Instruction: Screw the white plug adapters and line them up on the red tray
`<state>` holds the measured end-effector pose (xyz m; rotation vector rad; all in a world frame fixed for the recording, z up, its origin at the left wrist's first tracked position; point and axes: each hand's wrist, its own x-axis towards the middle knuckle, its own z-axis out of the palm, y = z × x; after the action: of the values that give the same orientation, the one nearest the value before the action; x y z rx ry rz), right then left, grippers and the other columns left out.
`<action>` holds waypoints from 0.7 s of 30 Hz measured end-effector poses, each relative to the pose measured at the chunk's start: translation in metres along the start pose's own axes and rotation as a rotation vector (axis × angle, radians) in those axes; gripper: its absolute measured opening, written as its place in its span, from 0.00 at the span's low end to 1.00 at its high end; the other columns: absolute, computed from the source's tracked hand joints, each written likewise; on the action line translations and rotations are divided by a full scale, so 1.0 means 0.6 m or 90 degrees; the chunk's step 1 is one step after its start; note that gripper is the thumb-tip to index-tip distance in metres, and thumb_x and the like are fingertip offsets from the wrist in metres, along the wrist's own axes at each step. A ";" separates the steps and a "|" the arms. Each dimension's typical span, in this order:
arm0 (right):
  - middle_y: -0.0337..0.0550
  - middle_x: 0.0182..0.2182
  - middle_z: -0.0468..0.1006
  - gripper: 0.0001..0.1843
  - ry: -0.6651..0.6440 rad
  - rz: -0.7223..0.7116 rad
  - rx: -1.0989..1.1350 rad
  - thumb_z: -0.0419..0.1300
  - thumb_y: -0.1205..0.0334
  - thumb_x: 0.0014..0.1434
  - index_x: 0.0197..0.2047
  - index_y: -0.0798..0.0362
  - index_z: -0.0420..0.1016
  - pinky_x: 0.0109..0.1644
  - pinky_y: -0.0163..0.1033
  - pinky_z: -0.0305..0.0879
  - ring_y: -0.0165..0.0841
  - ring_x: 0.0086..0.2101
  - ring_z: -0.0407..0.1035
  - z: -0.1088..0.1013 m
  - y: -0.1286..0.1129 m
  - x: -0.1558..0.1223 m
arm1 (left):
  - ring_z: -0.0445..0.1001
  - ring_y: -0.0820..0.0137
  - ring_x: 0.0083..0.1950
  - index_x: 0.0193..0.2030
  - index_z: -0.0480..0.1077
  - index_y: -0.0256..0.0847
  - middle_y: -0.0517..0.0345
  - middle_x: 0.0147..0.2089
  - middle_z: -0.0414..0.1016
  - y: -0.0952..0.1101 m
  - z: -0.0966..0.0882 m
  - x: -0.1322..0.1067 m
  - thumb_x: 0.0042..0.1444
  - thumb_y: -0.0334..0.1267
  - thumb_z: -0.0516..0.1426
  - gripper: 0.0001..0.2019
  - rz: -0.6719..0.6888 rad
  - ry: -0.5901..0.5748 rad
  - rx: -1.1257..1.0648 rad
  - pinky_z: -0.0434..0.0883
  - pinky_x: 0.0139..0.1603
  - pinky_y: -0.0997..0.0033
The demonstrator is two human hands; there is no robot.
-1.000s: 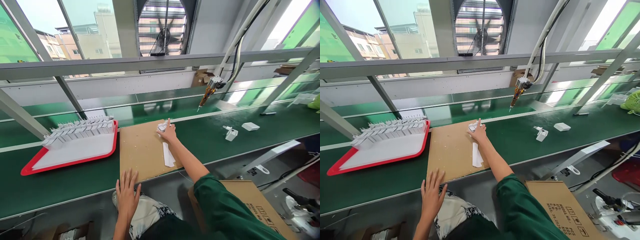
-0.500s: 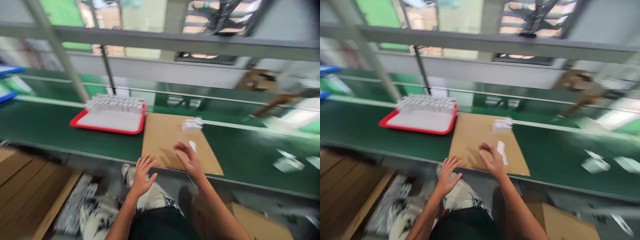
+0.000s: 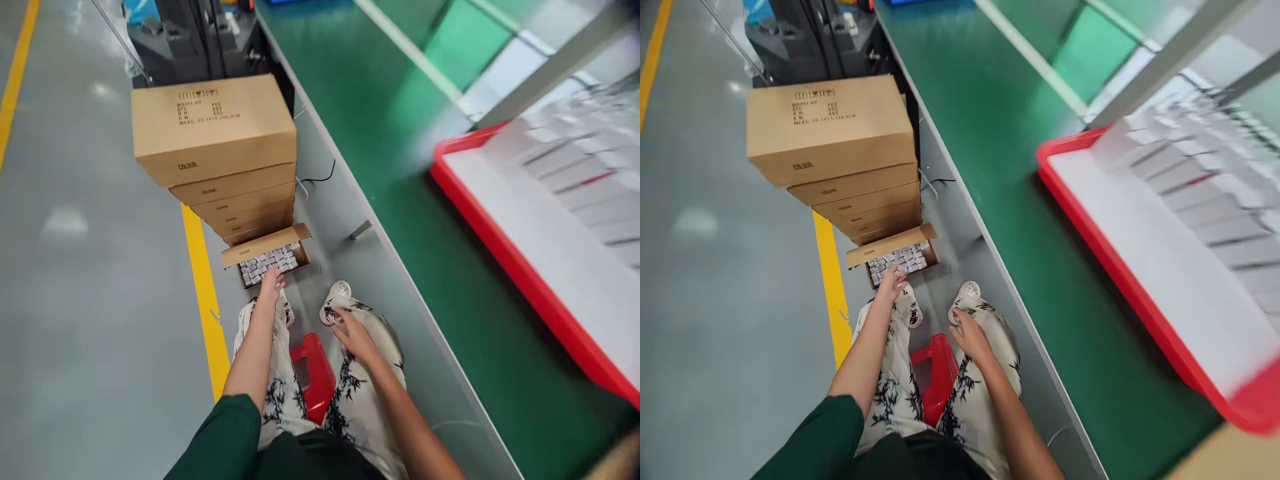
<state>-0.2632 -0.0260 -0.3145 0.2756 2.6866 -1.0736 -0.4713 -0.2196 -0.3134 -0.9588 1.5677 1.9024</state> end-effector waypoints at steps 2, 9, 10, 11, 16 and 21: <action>0.50 0.54 0.75 0.21 -0.061 0.002 -0.045 0.61 0.53 0.66 0.58 0.54 0.70 0.56 0.53 0.74 0.39 0.51 0.73 0.029 0.027 0.127 | 0.73 0.57 0.58 0.48 0.68 0.43 0.45 0.53 0.75 0.035 0.025 0.072 0.52 0.54 0.63 0.22 -0.030 0.033 -0.037 0.70 0.54 0.58; 0.51 0.58 0.71 0.23 -0.181 0.003 -0.172 0.60 0.52 0.66 0.60 0.53 0.69 0.59 0.55 0.71 0.42 0.55 0.70 0.159 0.126 0.499 | 0.62 0.59 0.72 0.60 0.65 0.56 0.55 0.66 0.68 0.095 0.065 0.220 0.54 0.49 0.63 0.26 -0.019 0.085 -0.117 0.63 0.67 0.52; 0.51 0.59 0.71 0.23 -0.182 0.001 -0.187 0.61 0.52 0.66 0.60 0.53 0.69 0.60 0.57 0.70 0.43 0.56 0.69 0.177 0.139 0.536 | 0.58 0.60 0.74 0.62 0.64 0.58 0.57 0.69 0.65 0.100 0.063 0.229 0.54 0.47 0.62 0.28 -0.001 0.090 -0.124 0.60 0.69 0.50; 0.52 0.60 0.70 0.24 -0.182 -0.003 -0.200 0.61 0.52 0.66 0.61 0.52 0.68 0.61 0.58 0.69 0.43 0.57 0.68 0.194 0.151 0.569 | 0.55 0.61 0.76 0.64 0.63 0.58 0.59 0.71 0.62 0.105 0.060 0.236 0.55 0.45 0.62 0.29 0.025 0.091 -0.132 0.57 0.71 0.49; 0.52 0.65 0.65 0.27 -0.163 -0.064 -0.252 0.61 0.52 0.65 0.64 0.52 0.66 0.64 0.62 0.65 0.47 0.61 0.64 0.261 0.192 0.705 | 0.54 0.61 0.77 0.67 0.63 0.58 0.60 0.76 0.55 0.132 0.047 0.263 0.57 0.43 0.60 0.30 0.166 0.023 -0.174 0.58 0.73 0.53; 0.53 0.67 0.62 0.29 -0.161 -0.128 -0.275 0.62 0.52 0.64 0.65 0.52 0.64 0.67 0.64 0.61 0.49 0.64 0.60 0.306 0.219 0.816 | 0.53 0.60 0.77 0.68 0.62 0.63 0.63 0.77 0.53 0.140 0.042 0.278 0.57 0.46 0.61 0.31 0.179 -0.002 -0.151 0.62 0.72 0.57</action>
<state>-0.6695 -0.0173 -0.6686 -0.1972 2.6607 -0.5032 -0.6445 -0.2234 -0.3872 -0.8649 1.5678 2.3252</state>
